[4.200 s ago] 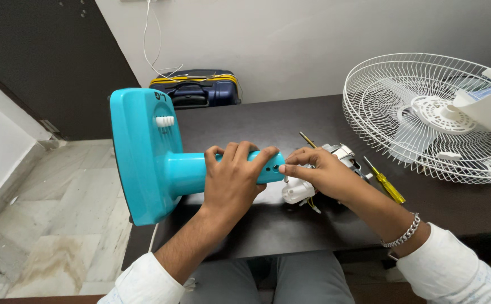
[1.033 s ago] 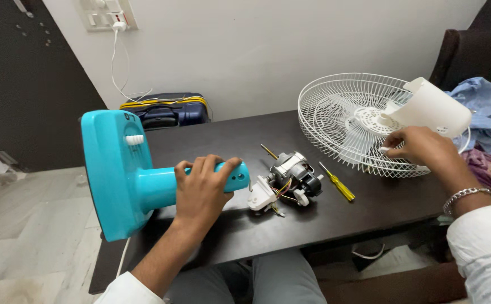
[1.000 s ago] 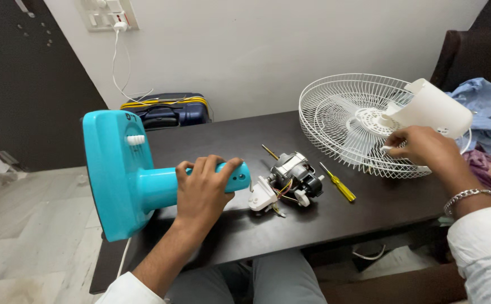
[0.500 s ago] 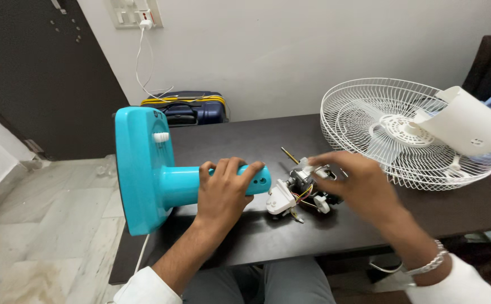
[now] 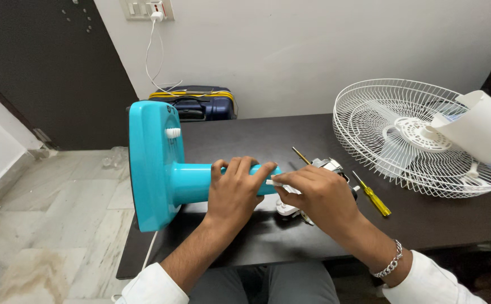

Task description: The person disassembles a teal table fan by removing the rear cover with a screwdriver, then detaches the motor assembly from the neck. They manipulate the internal wiring and components, then reattach the motor assembly and secure it with screws.

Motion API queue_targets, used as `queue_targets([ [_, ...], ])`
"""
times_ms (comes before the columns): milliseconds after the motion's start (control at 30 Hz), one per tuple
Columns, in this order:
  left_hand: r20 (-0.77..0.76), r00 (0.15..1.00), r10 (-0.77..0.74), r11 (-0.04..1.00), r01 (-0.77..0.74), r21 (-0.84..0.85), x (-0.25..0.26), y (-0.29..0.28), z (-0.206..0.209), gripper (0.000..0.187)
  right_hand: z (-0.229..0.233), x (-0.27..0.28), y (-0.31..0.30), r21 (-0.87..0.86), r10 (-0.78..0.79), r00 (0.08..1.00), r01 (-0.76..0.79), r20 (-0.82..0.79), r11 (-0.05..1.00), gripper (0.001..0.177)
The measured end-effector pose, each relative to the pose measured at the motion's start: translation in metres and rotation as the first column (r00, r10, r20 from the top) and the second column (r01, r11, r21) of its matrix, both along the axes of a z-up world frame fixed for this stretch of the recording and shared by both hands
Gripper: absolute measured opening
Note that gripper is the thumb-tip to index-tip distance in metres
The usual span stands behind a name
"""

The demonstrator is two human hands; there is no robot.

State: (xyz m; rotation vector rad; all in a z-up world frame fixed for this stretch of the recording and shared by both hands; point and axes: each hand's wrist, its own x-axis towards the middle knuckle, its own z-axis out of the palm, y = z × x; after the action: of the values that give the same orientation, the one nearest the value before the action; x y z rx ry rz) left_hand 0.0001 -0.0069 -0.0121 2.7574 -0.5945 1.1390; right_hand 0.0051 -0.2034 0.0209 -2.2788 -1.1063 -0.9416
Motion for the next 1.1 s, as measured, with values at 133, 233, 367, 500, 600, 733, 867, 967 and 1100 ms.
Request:
queue_targets([
  [133, 0.007, 1.0, 0.007, 1.0, -0.007, 0.005, 0.002, 0.0, -0.001, 0.067, 0.003, -0.006, 0.004, -0.034, 0.027, 0.997, -0.025, 0.071, 0.999, 0.022],
  [233, 0.027, 1.0, 0.004, 1.0, -0.005, 0.006, 0.002, 0.0, -0.002, 0.065, 0.004, -0.008, 0.009, -0.081, 0.032, 0.993, -0.024, 0.11, 0.996, 0.022],
  [367, 0.026, 1.0, 0.003, 1.0, -0.003, -0.003, 0.003, 0.001, -0.003, 0.065, 0.003, -0.007, 0.011, -0.131, 0.034, 0.992, -0.018, 0.12, 0.991, 0.024],
  [500, 0.001, 1.0, 0.022, 1.0, -0.022, 0.006, 0.004, 0.002, -0.004, 0.075, 0.002, -0.006, 0.014, -0.169, -0.037, 0.993, 0.056, 0.113, 0.984, 0.02],
  [600, 0.01, 0.999, 0.038, 0.999, -0.038, 0.014, 0.007, 0.002, -0.007, 0.08, 0.0, -0.008, 0.014, -0.203, -0.062, 0.989, 0.089, 0.136, 0.975, 0.021],
  [733, 0.029, 0.998, 0.053, 0.998, -0.053, 0.022, 0.01, 0.002, -0.012, 0.084, -0.001, -0.008, 0.013, -0.232, -0.057, 0.985, 0.094, 0.164, 0.968, 0.023],
  [867, 0.094, 0.995, 0.047, 0.999, -0.049, 0.02, 0.011, 0.002, -0.013, 0.079, -0.001, -0.007, 0.009, -0.221, -0.032, 0.995, 0.053, 0.097, 0.974, 0.038],
  [967, 0.014, 0.998, 0.06, 0.997, -0.06, 0.04, 0.009, 0.002, -0.011, 0.089, 0.003, -0.006, 0.006, -0.227, -0.104, 0.992, 0.087, -0.066, 0.97, 0.035],
  [1100, -0.003, 0.997, 0.076, 0.996, -0.076, 0.055, 0.005, 0.002, -0.007, 0.091, 0.003, -0.008, 0.007, -0.092, -0.061, 0.996, 0.067, 0.059, 0.993, 0.027],
])
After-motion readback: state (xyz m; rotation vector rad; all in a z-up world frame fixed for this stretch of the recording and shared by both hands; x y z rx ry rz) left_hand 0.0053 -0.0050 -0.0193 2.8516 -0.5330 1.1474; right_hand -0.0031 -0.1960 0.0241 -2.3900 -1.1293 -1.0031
